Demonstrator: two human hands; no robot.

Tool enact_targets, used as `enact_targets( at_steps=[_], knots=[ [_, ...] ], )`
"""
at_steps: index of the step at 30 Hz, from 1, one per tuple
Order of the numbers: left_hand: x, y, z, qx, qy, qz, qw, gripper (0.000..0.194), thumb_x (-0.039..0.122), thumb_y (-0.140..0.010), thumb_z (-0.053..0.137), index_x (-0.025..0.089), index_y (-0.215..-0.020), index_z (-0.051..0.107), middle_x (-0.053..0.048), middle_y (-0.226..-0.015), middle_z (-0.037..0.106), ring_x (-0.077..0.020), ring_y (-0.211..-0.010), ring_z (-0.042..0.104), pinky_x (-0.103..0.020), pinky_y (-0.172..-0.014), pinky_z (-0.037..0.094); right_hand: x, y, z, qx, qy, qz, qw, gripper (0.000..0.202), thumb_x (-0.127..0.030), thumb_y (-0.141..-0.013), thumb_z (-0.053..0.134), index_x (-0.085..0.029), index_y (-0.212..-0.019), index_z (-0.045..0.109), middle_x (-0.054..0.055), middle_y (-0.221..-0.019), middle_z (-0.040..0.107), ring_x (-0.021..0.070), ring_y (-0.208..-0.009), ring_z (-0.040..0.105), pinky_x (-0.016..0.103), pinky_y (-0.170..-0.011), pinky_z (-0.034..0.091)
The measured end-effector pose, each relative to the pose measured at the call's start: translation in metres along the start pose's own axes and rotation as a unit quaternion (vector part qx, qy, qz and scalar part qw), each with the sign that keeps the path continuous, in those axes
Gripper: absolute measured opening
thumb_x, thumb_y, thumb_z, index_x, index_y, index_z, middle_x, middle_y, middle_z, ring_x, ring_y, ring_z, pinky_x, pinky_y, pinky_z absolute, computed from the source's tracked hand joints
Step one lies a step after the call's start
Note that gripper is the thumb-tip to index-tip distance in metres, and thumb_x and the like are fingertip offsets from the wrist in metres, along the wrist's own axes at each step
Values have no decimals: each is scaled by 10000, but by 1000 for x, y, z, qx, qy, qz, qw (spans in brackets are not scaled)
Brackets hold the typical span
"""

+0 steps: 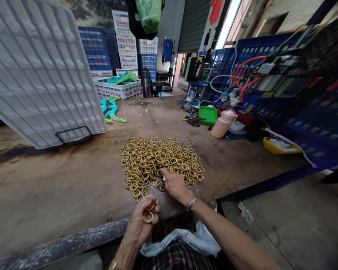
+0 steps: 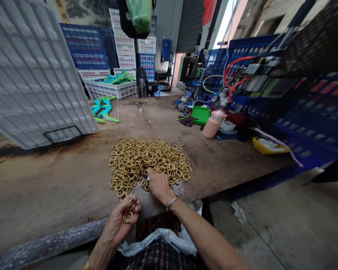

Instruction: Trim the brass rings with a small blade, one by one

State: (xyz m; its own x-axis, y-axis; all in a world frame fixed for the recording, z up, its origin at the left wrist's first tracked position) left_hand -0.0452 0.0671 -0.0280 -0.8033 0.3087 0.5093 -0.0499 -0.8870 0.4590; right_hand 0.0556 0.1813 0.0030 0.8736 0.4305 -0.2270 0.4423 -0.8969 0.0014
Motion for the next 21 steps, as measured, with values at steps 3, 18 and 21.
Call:
enact_targets(
  at_steps=[3,18,21],
  knots=[
    [1,-5,-2,29,4,6,1000,302,277,-607,743,147,-733,502,-40,-745,610,-119,-629,584,-146,-388,321,4,3,-4,37,-130,5,991,217,-135,-795,394,-182,-974,508,33,-781,607,148,-696,551,232,-624,340],
    [13,-4,-3,85,-318,189,925,273,445,-723,588,175,-727,556,73,-480,432,-52,-384,348,-169,-362,267,-30,41,2,-71,-555,10,828,127,-311,-789,456,-199,-735,431,-80,-549,418,73,-497,364,188,-509,309],
    [21,0,0,90,-387,249,883,245,410,-717,598,166,-698,595,56,-507,461,-63,-436,390,-182,-425,313,-30,39,-6,-34,-475,4,879,144,-276,-756,474,-181,-652,445,-63,-576,411,83,-566,374,196,-543,298]
  ],
)
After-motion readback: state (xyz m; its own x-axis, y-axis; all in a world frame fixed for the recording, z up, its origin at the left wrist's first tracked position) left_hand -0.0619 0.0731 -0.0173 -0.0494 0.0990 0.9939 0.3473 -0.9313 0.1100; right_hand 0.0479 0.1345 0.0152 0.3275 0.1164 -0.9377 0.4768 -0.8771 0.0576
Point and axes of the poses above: each hand's wrist, its own y-axis away from the middle knuckle, its own z-axis out of the palm, x = y × z, the point moved 5 cm from there along -y, towards the middle knuckle
